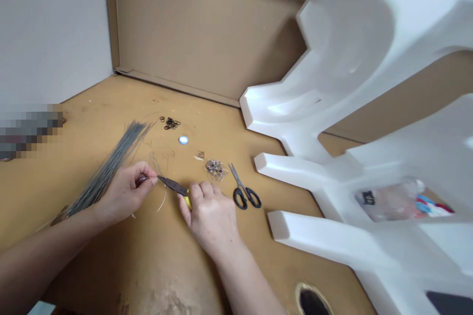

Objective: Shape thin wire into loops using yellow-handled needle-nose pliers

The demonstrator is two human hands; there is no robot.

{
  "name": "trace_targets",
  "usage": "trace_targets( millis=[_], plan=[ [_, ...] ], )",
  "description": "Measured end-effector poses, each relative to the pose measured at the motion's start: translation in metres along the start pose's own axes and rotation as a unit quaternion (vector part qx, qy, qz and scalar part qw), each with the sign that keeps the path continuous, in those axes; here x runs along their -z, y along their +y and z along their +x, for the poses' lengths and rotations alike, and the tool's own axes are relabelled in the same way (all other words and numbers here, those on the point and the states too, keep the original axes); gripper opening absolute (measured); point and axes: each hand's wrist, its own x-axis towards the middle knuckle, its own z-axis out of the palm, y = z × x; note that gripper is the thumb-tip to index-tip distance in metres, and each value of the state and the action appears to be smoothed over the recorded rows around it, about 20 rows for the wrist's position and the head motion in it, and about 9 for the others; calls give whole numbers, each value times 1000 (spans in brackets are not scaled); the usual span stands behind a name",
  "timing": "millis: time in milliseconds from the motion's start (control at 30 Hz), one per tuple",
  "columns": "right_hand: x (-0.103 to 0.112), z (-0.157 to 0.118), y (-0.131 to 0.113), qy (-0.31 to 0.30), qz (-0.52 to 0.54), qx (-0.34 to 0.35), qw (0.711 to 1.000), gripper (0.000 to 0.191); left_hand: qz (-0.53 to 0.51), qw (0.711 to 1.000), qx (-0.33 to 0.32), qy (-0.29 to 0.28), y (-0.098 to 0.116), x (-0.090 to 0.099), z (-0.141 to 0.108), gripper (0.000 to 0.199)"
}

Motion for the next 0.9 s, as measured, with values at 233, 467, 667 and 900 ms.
trace_targets(
  millis=[233, 467, 667, 900],
  plan=[
    [-13, -3, -5, -15, 62, -45, 997, 35, -24, 999, -13, 19, -5, -1, 2, 10],
    [-16, -2, -5, -55, 120, -101, 986, 33, -176, 980, 83, -28, 4, 3, 4, 12],
    [-15, -3, -7, -60, 135, -115, 982, 32, -191, 978, 78, -26, 1, 2, 4, 13],
    [-15, -5, -12, -36, 140, -127, 981, 38, -205, 978, 38, 11, 4, 0, 3, 14]
  ],
)
